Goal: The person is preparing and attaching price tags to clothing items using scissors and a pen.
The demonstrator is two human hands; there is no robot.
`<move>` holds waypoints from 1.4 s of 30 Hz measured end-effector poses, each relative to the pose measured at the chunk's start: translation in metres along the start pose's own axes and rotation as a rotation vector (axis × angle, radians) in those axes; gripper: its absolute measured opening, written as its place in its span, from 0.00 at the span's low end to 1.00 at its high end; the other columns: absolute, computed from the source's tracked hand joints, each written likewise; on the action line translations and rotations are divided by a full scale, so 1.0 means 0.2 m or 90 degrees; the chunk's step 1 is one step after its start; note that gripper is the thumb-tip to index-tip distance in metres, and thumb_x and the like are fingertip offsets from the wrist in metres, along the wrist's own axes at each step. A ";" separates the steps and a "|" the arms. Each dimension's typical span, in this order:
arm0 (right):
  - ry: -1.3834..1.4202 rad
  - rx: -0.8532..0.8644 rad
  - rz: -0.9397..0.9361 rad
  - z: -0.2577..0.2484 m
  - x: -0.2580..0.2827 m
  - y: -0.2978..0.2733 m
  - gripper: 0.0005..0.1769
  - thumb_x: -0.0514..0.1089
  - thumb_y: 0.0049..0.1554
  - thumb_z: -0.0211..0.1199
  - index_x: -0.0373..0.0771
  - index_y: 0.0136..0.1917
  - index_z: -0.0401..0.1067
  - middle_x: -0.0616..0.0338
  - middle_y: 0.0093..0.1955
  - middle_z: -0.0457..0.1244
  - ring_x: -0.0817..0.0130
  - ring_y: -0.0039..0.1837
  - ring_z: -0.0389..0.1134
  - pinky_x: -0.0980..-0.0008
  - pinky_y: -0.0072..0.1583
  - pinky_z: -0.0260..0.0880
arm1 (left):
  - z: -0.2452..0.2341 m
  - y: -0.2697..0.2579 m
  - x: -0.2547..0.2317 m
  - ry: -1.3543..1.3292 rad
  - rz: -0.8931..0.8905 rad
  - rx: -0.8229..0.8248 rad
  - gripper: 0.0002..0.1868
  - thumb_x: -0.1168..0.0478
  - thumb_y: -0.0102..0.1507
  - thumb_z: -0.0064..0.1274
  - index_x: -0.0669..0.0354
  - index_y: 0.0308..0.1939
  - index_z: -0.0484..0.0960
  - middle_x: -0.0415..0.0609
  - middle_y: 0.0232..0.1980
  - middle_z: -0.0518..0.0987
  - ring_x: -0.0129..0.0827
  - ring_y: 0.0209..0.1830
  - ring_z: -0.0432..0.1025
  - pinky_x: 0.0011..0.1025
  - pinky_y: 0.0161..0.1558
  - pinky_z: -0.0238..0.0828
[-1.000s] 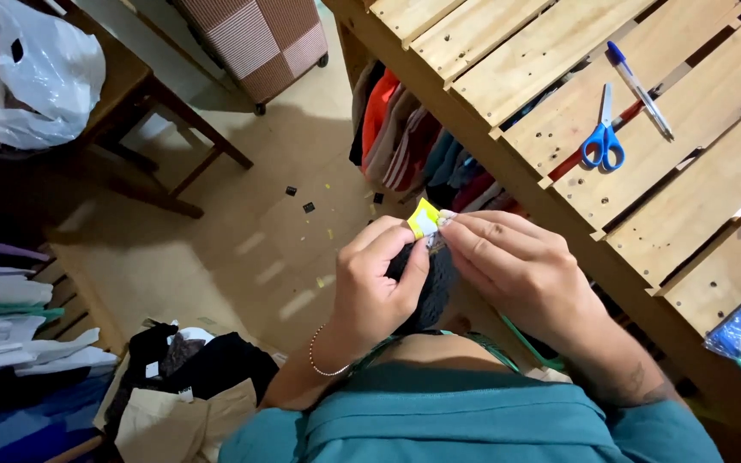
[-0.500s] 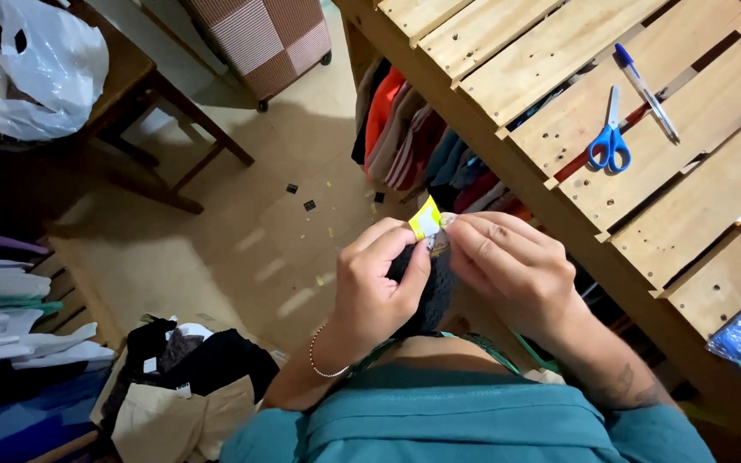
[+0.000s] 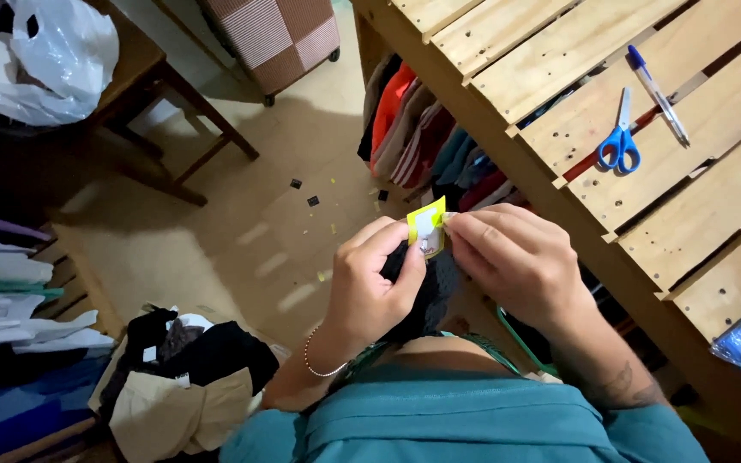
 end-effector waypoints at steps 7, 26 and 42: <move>-0.045 0.075 -0.140 0.01 0.01 0.06 0.05 0.27 0.61 0.66 0.24 0.52 0.80 0.39 0.44 0.69 0.44 0.41 0.73 0.56 0.43 0.77 | -0.05 0.01 -0.04 0.010 -0.026 0.047 0.06 0.69 0.63 0.53 0.64 0.32 0.81 0.55 0.27 0.76 0.53 0.29 0.77 0.40 0.33 0.75; 0.124 0.080 0.044 0.40 -0.25 0.01 0.07 0.33 0.59 0.73 0.39 0.50 0.80 0.55 0.42 0.68 0.52 0.44 0.73 0.57 0.46 0.75 | -0.33 -0.22 0.13 -0.005 -0.078 -0.079 0.06 0.66 0.68 0.57 0.62 0.40 0.88 0.57 0.34 0.84 0.46 0.36 0.82 0.37 0.44 0.79; -0.283 -0.006 0.840 -0.19 -1.24 -0.44 0.26 0.46 0.81 0.43 0.58 0.88 0.43 0.35 0.72 0.61 0.42 0.47 0.70 0.43 0.33 0.71 | -0.60 -0.17 0.18 0.557 0.502 -0.033 0.14 0.59 0.69 0.73 0.55 0.56 0.89 0.42 0.46 0.79 0.30 0.29 0.60 0.27 0.28 0.65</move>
Point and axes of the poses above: each hand's wrist, its own y-axis towards the middle knuckle, its own z-axis out of the palm, x = y × z, the point moved 2 cm from there along y, towards the middle knuckle
